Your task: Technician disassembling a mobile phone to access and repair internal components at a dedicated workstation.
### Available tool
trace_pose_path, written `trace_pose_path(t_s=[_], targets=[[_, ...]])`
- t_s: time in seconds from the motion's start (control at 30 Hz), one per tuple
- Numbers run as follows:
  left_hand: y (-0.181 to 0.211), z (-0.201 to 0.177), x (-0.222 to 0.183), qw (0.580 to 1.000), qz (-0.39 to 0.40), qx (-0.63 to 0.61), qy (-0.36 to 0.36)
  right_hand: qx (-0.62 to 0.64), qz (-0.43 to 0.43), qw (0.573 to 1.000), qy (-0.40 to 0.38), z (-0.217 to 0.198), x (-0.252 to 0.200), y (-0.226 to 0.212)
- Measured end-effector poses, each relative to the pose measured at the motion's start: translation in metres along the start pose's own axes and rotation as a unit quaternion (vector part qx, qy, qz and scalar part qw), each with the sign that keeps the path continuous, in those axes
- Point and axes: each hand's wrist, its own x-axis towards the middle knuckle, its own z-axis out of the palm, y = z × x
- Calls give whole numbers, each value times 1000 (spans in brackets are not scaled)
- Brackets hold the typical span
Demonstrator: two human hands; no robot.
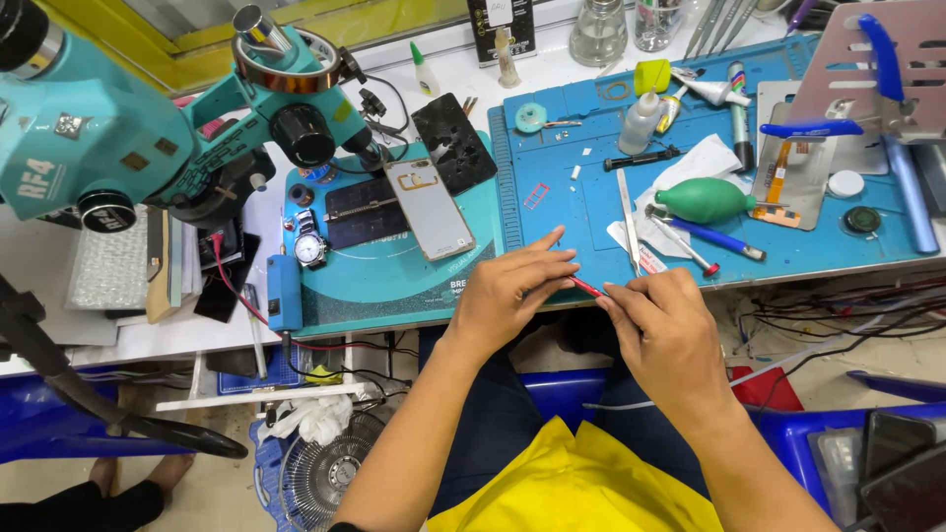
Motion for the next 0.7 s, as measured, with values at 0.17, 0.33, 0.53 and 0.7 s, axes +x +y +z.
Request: trace_pose_path(t_s=[0.17,0.33,0.53,0.7], targets=[[-9,4,0,1000,-1,17,-4,19,16,1000,7,12,0,-1],[-8,7,3,999,1,49,-5,25,8,999,32,22,-3,3],[-1,14,-2,996,-25,-12,86,47,67,996,46,9,-1,5],[7,38,-23,848,-184,-490,79,552,445,701,72,22,-1,10]])
